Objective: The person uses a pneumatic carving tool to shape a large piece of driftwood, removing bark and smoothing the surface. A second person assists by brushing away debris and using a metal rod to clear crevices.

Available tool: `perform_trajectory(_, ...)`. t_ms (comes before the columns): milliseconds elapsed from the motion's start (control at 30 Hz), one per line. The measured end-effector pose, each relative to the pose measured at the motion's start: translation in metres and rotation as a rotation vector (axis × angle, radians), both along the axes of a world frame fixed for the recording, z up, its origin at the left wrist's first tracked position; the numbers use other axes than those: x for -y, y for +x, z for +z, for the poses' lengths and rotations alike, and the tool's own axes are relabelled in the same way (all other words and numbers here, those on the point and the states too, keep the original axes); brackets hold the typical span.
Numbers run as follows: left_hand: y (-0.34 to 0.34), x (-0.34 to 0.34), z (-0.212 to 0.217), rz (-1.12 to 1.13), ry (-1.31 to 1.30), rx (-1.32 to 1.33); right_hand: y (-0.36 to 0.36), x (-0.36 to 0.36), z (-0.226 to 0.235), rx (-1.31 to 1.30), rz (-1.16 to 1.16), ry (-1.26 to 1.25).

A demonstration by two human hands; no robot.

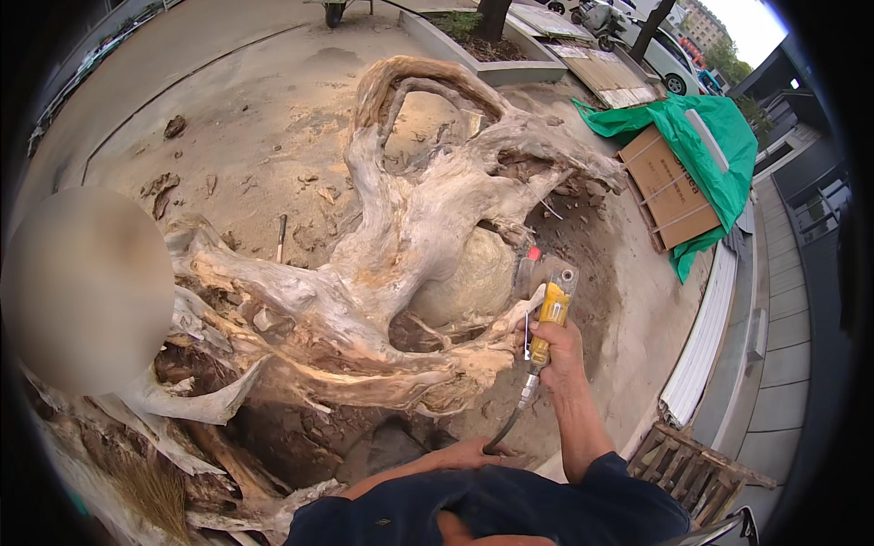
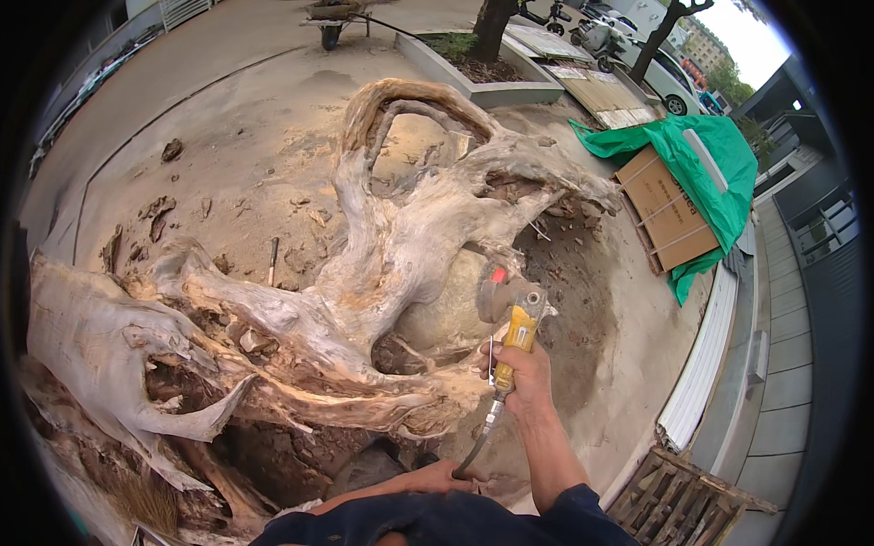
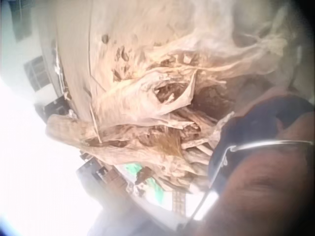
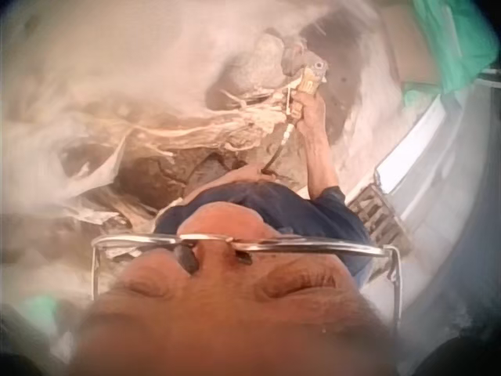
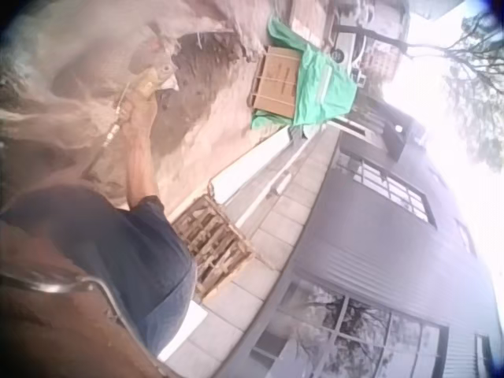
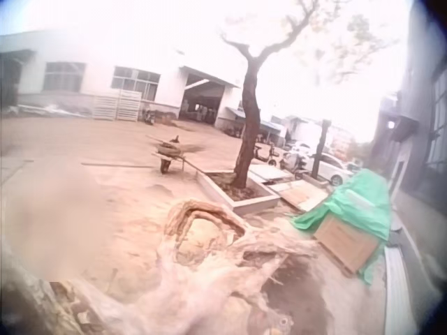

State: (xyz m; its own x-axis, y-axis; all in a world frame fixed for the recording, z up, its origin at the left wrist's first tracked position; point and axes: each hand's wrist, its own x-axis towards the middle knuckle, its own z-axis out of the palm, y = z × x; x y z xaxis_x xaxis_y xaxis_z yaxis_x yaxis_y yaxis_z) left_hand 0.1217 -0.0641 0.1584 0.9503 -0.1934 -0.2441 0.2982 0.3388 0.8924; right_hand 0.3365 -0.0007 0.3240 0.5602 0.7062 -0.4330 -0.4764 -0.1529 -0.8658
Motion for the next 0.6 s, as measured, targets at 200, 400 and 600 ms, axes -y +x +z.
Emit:
perform_trajectory(200,-0.114,0.006,-0.08,0.722,0.791,-0.383,0.046,0.025,-0.007,-0.029,-0.164,0.079)
perform_trajectory(400,-0.303,0.132,-0.136,0.705,1.1,-1.075,0.12,0.1,-0.064,-0.246,-0.158,-0.005)
perform_trajectory(600,-0.263,0.296,-0.128,0.797,0.736,-1.477,0.18,0.21,-0.109,-0.348,-0.181,-0.115)
